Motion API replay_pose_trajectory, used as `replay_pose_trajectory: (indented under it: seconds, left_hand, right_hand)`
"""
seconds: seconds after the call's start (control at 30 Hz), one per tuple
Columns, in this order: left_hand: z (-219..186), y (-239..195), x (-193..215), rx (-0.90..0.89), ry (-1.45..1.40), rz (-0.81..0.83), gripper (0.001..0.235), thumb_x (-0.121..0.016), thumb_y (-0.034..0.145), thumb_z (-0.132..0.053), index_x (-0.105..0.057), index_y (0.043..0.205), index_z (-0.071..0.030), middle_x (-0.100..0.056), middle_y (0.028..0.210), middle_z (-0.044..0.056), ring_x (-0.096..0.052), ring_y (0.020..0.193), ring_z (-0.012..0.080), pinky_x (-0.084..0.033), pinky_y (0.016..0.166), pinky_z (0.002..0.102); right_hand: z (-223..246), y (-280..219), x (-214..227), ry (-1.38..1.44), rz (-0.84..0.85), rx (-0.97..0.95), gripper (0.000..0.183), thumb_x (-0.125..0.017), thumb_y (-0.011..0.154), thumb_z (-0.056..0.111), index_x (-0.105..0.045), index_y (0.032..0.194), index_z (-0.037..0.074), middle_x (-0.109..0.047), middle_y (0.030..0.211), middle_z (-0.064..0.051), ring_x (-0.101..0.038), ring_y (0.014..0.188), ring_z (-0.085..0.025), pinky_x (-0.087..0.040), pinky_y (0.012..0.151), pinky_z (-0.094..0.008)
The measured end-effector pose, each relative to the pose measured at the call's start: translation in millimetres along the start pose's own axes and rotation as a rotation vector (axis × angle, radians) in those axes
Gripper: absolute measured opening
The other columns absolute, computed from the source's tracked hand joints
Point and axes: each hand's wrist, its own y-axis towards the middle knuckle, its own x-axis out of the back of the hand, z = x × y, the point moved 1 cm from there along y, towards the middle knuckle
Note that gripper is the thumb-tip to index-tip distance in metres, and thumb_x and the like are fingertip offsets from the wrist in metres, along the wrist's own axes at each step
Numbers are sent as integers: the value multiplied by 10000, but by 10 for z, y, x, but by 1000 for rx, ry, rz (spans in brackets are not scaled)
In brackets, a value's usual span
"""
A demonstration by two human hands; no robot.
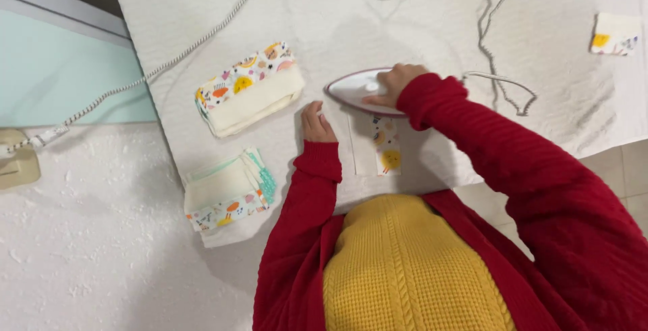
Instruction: The person irons small patterned cloth items on a white towel laid over a table. They repeatedly pick up the iron, press the fabric, and smooth the edges with their hands. The person handles several folded cloth pieces, ironing each one individually.
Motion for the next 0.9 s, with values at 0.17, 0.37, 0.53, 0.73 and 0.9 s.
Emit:
replay_pose_trajectory:
  seconds: [0.17, 0.37, 0.53, 0.73, 0.9]
  left_hand:
    - [374, -94, -149, 20, -69, -29, 462, -503, 840, 146, -542, 1276, -3, -590, 1211, 195, -598, 1125, 343, -536, 930, 424]
    - [-82, 90, 15, 48, -49, 62, 393, -523, 870, 94, -537, 1256, 17, -577, 1192, 210, -575, 1079, 361, -539, 866, 419]
    - [-377, 179, 179, 37, 16, 102, 381, -512, 882, 108, -540, 1253, 27, -579, 1218, 195, -541, 1140, 381, -512, 918, 426]
    - [-373, 211, 163, -10, 85, 117, 349, -532, 905, 101, -563, 1245, 25, -582, 1221, 194, -541, 1153, 377, -486, 945, 452]
    - [-360, 189, 164, -45, 88, 97, 355, -539, 896, 103, -567, 1241, 22, -583, 1221, 197, -541, 1156, 376, -461, 987, 467]
  right_hand:
    - [59, 87, 12, -68, -122, 65, 784, -543, 837, 790, -737, 1123, 86, -737, 1001, -212, -728, 892, -363, -599, 778, -486]
    - [42, 19, 64, -9, -90, 67, 791, -555, 839, 785, -733, 1054, 45, -744, 976, -217, -738, 877, -358, -613, 761, -472]
    - [69, 26, 63, -9, -51, 101, 803, -528, 851, 790, -720, 1038, 33, -742, 909, -187, -747, 811, -322, -624, 707, -445]
    - [48, 57, 46, -9, -62, 105, 808, -529, 851, 798, -719, 1044, 37, -737, 906, -172, -738, 803, -315, -620, 694, -439]
    - [41, 93, -21, -11, -107, 122, 802, -536, 840, 802, -729, 1021, 46, -734, 875, -167, -737, 777, -311, -620, 676, -437]
